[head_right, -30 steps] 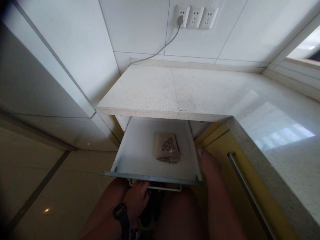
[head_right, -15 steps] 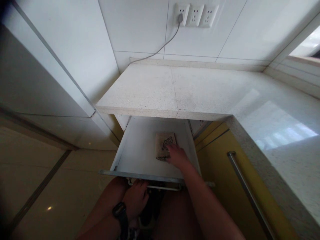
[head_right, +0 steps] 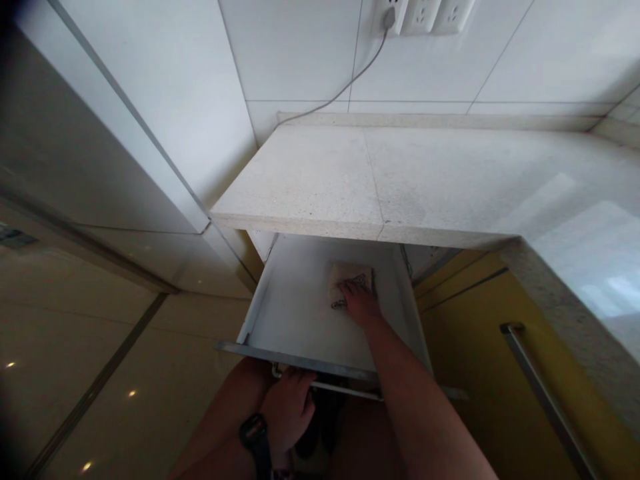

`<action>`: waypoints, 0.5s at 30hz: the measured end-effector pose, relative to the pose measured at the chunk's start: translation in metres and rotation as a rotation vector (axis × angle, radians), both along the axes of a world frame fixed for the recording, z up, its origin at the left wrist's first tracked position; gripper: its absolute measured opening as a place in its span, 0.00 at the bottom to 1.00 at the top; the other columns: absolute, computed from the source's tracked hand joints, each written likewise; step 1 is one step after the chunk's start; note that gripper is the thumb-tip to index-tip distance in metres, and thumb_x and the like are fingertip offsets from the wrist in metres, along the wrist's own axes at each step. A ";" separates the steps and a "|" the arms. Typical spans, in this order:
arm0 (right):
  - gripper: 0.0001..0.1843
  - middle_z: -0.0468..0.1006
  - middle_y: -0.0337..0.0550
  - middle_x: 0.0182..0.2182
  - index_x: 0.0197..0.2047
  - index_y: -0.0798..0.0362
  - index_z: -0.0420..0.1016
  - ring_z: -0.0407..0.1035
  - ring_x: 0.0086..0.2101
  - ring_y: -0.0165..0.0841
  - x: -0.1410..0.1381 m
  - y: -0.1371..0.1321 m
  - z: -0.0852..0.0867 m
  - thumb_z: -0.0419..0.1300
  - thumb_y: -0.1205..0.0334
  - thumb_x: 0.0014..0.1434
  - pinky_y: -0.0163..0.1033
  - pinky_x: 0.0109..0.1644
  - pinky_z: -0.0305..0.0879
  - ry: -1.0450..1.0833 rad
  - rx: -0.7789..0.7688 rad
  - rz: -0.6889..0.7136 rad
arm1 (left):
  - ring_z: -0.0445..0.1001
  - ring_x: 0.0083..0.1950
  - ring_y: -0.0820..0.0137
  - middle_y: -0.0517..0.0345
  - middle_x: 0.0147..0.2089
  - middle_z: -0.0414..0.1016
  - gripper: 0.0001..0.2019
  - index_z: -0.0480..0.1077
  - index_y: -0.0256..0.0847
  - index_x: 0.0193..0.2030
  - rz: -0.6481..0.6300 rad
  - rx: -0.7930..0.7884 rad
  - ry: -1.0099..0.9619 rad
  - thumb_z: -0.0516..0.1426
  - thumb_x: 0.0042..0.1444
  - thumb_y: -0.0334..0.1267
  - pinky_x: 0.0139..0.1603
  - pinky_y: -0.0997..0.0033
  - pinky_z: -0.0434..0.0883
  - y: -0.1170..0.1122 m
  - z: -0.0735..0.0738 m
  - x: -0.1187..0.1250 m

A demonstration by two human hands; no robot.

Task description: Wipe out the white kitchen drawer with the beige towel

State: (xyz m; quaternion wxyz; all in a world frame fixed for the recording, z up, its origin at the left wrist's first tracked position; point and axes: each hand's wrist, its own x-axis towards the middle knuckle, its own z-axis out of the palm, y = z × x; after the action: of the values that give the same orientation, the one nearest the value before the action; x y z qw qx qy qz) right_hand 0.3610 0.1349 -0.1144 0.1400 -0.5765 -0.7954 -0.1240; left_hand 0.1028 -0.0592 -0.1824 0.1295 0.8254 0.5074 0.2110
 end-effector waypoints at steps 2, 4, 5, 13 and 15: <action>0.34 0.64 0.52 0.64 0.70 0.49 0.62 0.62 0.60 0.45 -0.016 0.007 0.005 0.56 0.67 0.60 0.51 0.65 0.54 0.100 -0.022 -0.074 | 0.63 0.60 0.60 0.57 0.58 0.70 0.22 0.69 0.44 0.58 0.008 -0.001 0.003 0.49 0.56 0.35 0.59 0.56 0.65 -0.001 0.000 0.000; 0.33 0.70 0.53 0.58 0.69 0.49 0.62 0.68 0.53 0.46 -0.040 0.015 0.010 0.56 0.66 0.61 0.53 0.60 0.59 0.171 -0.047 -0.135 | 0.63 0.60 0.60 0.57 0.58 0.70 0.22 0.69 0.44 0.58 0.012 0.006 0.007 0.49 0.56 0.35 0.59 0.56 0.65 -0.001 0.000 0.001; 0.32 0.72 0.54 0.56 0.69 0.50 0.63 0.69 0.52 0.45 -0.055 0.019 0.012 0.55 0.66 0.61 0.52 0.60 0.59 0.176 -0.054 -0.122 | 0.64 0.60 0.60 0.57 0.58 0.70 0.22 0.69 0.44 0.58 0.009 0.010 0.008 0.49 0.56 0.34 0.59 0.57 0.65 -0.001 0.000 0.001; 0.18 0.78 0.40 0.49 0.51 0.45 0.79 0.69 0.53 0.39 -0.188 -0.001 0.011 0.60 0.58 0.58 0.41 0.62 0.59 -0.018 -0.247 0.480 | 0.67 0.57 0.61 0.58 0.53 0.72 0.22 0.69 0.45 0.56 0.018 0.022 0.016 0.49 0.54 0.33 0.55 0.55 0.69 0.004 -0.002 0.000; 0.19 0.78 0.45 0.49 0.52 0.48 0.80 0.70 0.52 0.43 -0.199 -0.013 0.011 0.59 0.60 0.57 0.47 0.63 0.58 -0.129 -0.271 0.549 | 0.67 0.57 0.61 0.58 0.54 0.71 0.23 0.69 0.46 0.57 0.019 0.016 0.015 0.49 0.54 0.34 0.55 0.54 0.70 0.004 -0.002 -0.001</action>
State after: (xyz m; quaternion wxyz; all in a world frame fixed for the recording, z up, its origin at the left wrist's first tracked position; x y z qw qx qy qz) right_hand 0.1624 0.1222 -0.1031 0.0394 -0.3443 -0.9380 -0.0110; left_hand 0.1020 -0.0555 -0.1843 0.1172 0.8229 0.5147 0.2101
